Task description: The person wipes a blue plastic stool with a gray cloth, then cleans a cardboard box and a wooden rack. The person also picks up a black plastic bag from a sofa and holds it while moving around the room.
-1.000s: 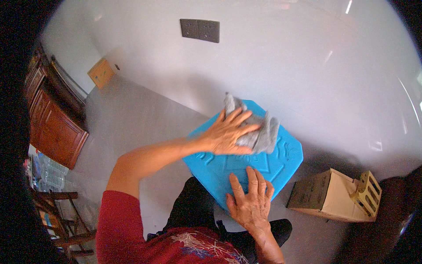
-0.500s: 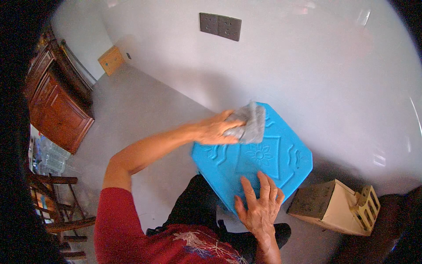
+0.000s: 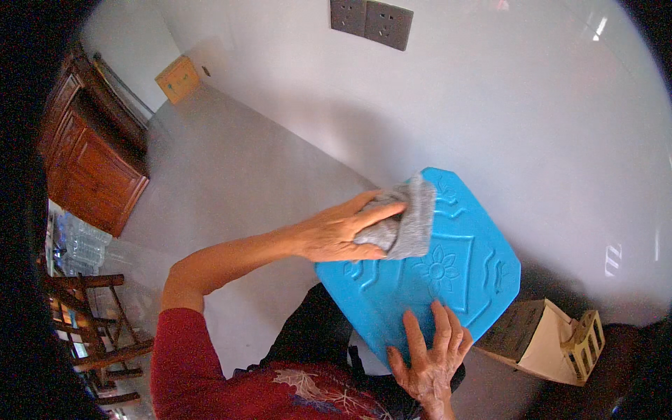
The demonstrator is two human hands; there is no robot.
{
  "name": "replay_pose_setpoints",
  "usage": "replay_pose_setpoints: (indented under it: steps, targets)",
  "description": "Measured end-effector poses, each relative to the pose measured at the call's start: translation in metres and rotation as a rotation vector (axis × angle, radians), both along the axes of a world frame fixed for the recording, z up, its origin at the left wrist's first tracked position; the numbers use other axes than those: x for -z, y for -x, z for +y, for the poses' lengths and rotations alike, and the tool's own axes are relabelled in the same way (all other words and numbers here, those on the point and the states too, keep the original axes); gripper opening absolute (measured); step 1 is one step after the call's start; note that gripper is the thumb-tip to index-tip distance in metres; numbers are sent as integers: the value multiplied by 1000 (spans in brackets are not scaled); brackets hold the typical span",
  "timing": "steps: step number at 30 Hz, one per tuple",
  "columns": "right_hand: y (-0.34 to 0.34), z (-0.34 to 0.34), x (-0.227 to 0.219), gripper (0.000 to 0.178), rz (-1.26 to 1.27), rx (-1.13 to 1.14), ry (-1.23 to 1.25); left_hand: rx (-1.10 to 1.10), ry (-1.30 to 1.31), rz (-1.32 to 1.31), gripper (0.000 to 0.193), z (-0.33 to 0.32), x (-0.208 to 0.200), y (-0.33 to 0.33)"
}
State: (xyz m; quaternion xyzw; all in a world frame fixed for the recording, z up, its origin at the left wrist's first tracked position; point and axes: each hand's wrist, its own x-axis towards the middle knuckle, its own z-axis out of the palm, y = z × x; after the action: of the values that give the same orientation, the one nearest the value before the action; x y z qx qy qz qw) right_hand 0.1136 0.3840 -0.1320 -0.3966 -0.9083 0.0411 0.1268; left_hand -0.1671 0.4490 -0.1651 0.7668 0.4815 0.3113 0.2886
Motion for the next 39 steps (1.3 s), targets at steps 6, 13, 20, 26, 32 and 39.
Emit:
replay_pose_setpoints:
  steps: [6, 13, 20, 26, 32, 39]
  targets:
    - [9, 3, -7, 48, -39, 15, 39, 120, 229, -331, 83, 114, 16, -7]
    - [11, 5, -5, 47, -6, 29, 22, 263, 521, -802, 78, 179, 49, -15]
    - [12, 8, 1, 51, -9, 45, 29, 194, 562, -1011, 67, 183, 161, -19]
    - [15, 6, 4, 54, 20, 79, 59, 158, 709, -1072, 59, 191, 246, -2]
    - [13, 8, 7, 52, -11, 87, 64, 48, 687, -995, 67, 204, 308, -11]
    - [14, 8, 9, 52, -19, 119, 74, -133, 579, -720, 61, 203, 409, -6]
